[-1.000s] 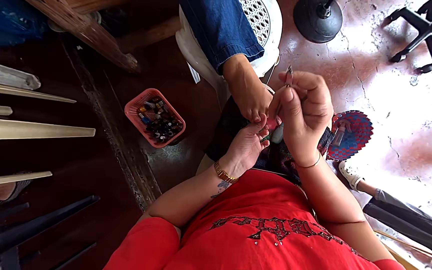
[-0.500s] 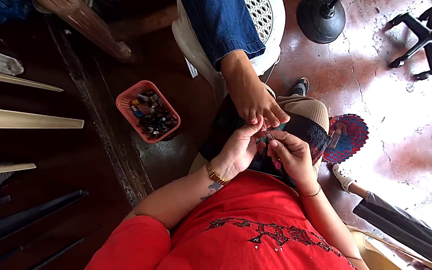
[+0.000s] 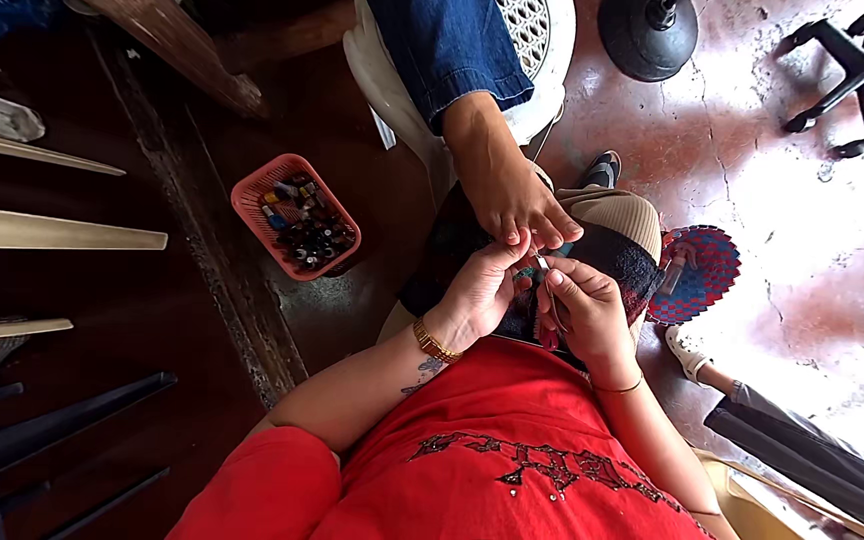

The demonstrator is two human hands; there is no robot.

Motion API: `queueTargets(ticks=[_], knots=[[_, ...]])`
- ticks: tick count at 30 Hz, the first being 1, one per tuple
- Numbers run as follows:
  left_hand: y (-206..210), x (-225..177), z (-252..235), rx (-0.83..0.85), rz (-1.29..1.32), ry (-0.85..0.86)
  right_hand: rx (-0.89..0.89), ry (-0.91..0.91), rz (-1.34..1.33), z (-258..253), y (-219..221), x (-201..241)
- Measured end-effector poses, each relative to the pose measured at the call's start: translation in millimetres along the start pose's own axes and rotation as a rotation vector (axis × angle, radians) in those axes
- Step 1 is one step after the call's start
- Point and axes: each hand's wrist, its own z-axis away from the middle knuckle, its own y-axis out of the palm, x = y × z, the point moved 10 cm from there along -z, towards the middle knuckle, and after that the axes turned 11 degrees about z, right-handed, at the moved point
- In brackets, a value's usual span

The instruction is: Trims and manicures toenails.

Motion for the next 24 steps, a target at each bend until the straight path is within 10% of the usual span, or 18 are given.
queueTargets(ticks=[17, 24], knots=[[1, 0, 1, 0.030, 0.000, 0.006, 0.128, 0.423, -0.758, 8, 27, -35], [-2, 0, 0, 0.040, -0.033, 0.031, 0.072, 0.383, -0.577, 7, 18, -32]])
